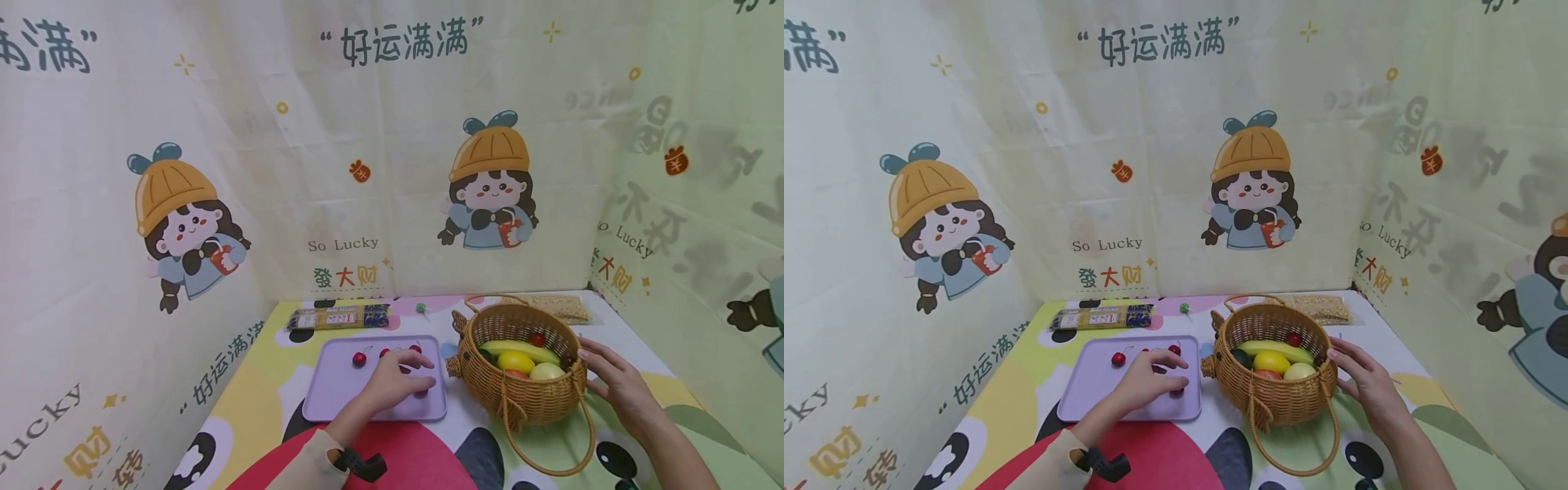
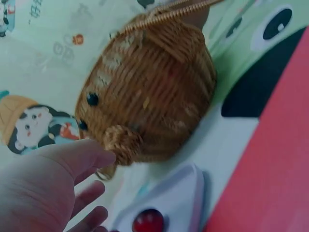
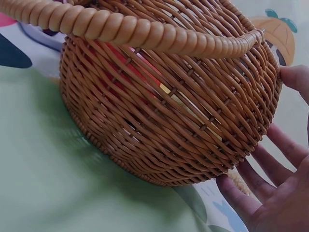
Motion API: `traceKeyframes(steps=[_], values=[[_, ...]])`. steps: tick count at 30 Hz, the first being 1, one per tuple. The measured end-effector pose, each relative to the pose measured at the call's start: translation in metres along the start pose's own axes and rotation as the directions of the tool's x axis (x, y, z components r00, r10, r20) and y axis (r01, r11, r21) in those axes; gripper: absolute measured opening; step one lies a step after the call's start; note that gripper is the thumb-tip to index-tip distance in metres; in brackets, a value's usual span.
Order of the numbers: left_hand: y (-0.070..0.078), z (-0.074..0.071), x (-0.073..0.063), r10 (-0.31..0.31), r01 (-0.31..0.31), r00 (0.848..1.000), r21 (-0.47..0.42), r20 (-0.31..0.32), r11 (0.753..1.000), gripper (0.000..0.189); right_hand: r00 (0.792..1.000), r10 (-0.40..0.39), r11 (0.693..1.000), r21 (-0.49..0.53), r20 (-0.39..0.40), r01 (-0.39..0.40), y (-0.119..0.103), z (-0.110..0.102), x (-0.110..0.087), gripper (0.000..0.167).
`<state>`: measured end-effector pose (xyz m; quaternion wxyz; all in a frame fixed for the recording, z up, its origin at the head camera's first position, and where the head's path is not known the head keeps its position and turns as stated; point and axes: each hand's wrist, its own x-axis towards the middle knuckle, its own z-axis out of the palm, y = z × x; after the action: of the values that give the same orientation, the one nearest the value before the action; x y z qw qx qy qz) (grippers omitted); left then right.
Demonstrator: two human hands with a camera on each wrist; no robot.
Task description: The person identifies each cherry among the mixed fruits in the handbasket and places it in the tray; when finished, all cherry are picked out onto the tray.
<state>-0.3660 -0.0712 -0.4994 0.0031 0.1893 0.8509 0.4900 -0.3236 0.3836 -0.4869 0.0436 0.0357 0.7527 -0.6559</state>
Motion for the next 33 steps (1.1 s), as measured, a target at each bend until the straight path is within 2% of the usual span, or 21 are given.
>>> traceKeyframes(steps=[4,8,14,18,22,27,33], values=[[0.018,0.001,0.002,0.027,-0.027,0.999,-0.039,0.023,0.999,0.026,1.000,-0.002,1.000,0.004,-0.001,0.002,0.000,0.001,-0.001,0.047],[0.044,0.000,0.010,0.107,-0.102,0.992,-0.074,0.069,0.992,0.026,1.000,0.007,1.000,0.005,-0.002,-0.007,-0.002,0.002,-0.001,0.052],[0.090,0.004,0.029,0.241,-0.219,0.955,-0.139,0.172,0.966,0.028,1.000,0.014,1.000,0.007,-0.002,-0.014,-0.003,0.001,0.000,0.052],[0.113,0.015,0.045,0.271,-0.247,0.937,-0.128,0.221,0.960,0.029,1.000,-0.002,1.000,0.004,0.002,0.002,0.001,0.000,0.000,0.044],[0.131,0.028,0.063,0.242,-0.234,0.923,-0.064,0.297,0.970,0.032,1.000,-0.016,1.000,0.005,0.000,0.016,0.005,0.000,-0.001,0.043],[0.145,0.044,0.082,0.146,-0.164,0.907,0.011,0.396,0.986,0.032,1.000,-0.005,1.000,0.000,0.002,0.005,0.006,0.000,0.001,0.046],[0.154,0.066,0.103,0.054,-0.070,0.908,0.021,0.415,0.997,0.029,1.000,0.015,1.000,-0.013,-0.005,-0.015,0.004,-0.002,0.003,0.052]])
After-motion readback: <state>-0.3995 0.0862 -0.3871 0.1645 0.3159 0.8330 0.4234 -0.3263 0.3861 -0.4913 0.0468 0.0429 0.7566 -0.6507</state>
